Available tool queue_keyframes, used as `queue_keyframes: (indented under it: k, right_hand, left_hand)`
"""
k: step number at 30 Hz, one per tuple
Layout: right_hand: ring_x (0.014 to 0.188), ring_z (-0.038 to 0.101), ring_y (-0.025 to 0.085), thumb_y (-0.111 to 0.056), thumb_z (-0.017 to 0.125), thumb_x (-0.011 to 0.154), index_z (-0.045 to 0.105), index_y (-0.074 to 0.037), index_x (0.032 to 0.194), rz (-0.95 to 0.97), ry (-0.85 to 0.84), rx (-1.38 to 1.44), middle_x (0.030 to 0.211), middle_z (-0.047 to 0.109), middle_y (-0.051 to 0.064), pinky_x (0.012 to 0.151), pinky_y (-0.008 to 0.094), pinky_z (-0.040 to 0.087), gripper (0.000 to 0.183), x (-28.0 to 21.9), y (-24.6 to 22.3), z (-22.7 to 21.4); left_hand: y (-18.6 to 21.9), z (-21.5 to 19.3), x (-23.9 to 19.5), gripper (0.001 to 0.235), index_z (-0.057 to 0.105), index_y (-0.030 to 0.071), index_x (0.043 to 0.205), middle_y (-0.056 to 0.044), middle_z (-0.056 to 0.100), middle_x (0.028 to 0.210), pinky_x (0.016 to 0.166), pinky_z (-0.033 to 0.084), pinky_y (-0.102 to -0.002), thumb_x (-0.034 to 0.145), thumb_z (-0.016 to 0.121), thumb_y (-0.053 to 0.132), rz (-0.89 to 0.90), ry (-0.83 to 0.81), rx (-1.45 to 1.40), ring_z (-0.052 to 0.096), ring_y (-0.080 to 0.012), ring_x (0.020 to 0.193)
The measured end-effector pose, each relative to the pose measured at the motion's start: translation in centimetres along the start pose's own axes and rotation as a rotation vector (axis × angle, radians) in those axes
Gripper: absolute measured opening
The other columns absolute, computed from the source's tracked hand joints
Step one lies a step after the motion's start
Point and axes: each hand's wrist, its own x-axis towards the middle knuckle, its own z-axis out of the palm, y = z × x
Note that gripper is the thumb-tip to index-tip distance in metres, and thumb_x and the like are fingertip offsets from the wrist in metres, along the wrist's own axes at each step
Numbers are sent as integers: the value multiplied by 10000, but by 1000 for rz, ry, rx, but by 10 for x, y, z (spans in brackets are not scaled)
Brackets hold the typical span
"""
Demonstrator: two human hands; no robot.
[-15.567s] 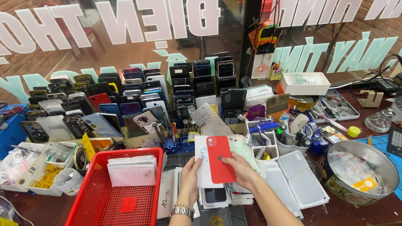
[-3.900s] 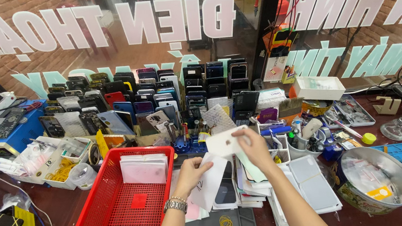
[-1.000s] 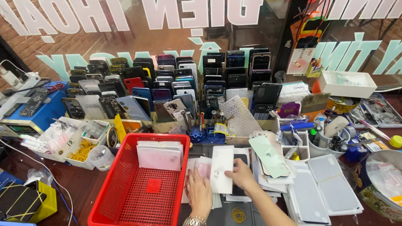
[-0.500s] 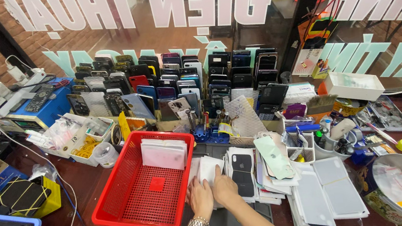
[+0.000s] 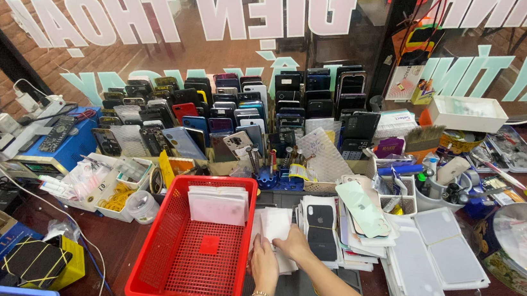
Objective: The person repeatedly picks up smartphone back covers from a pile, wipes them with a white cloth, and places them into a red basket. The person handles multiple colors including white, pink, black, red, and green. The workspace is a cluttered electronics repair counter with tools and phone parts visible.
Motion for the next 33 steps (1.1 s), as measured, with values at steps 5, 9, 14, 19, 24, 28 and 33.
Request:
queue_keyframes:
  k: [5, 9, 14, 19, 24, 28, 33]
  right_hand:
    - [1167, 647, 385, -202, 882, 696, 479, 40, 1340, -35, 13, -83, 1217, 657, 266, 1004, 422, 516, 797, 2, 4, -13]
    - [1118, 678, 368, -181, 828, 729, 577, -21, 1284, -44, 72, -51, 1168, 697, 224, 978, 427, 528, 630, 14, 18, -34]
    - [1076, 702, 351, -171, 796, 740, 617, -29, 1234, -68, 79, -16, 1108, 731, 198, 959, 409, 541, 544, 22, 35, -39]
    - [1041, 704, 359, -137, 768, 754, 602, -41, 1268, -115, 158, 20, 1078, 733, 204, 930, 411, 544, 548, 12, 36, -44]
    - [991, 737, 324, -144, 733, 806, 639, -78, 1248, -83, 140, 19, 1019, 775, 149, 882, 410, 562, 456, 8, 34, -72]
    - [950, 738, 311, -113, 736, 798, 632, -73, 1215, -74, 144, 89, 986, 763, 134, 843, 408, 561, 431, 10, 29, -85]
    - [911, 740, 334, -78, 675, 831, 594, -73, 1235, -36, 176, 154, 953, 745, 159, 823, 432, 563, 412, 8, 32, -93]
  left_hand:
    - [10, -9, -7, 553, 496, 148, 1468, -194, 627, 1378, 1129, 381, -484, 998, 391, 418, 63, -20, -21, 546, -375, 1319]
    - [8, -12, -11, 537, 520, 145, 1455, -195, 633, 1388, 1135, 423, -461, 967, 472, 366, 68, -41, -87, 577, -363, 1314]
    - [14, 0, -11, 605, 445, 155, 1477, -215, 323, 1595, 1193, 217, -530, 926, 585, 360, 131, 94, 237, 289, -400, 1474]
    - [28, -2, -14, 713, 345, 179, 1549, -180, 314, 1599, 1192, 218, -593, 922, 639, 346, -10, 9, 272, 293, -399, 1472]
    - [31, -8, -24, 733, 405, 177, 1502, -106, 406, 1533, 1168, 304, -546, 841, 721, 196, 54, 14, 333, 361, -367, 1444]
    - [35, -6, -28, 707, 459, 144, 1457, -104, 413, 1549, 1194, 300, -507, 812, 749, 148, 215, 92, 332, 374, -381, 1439]
    - [54, -21, -35, 875, 311, 130, 1528, -227, 294, 1571, 1193, 255, -518, 814, 810, 206, 68, 38, 279, 287, -414, 1461]
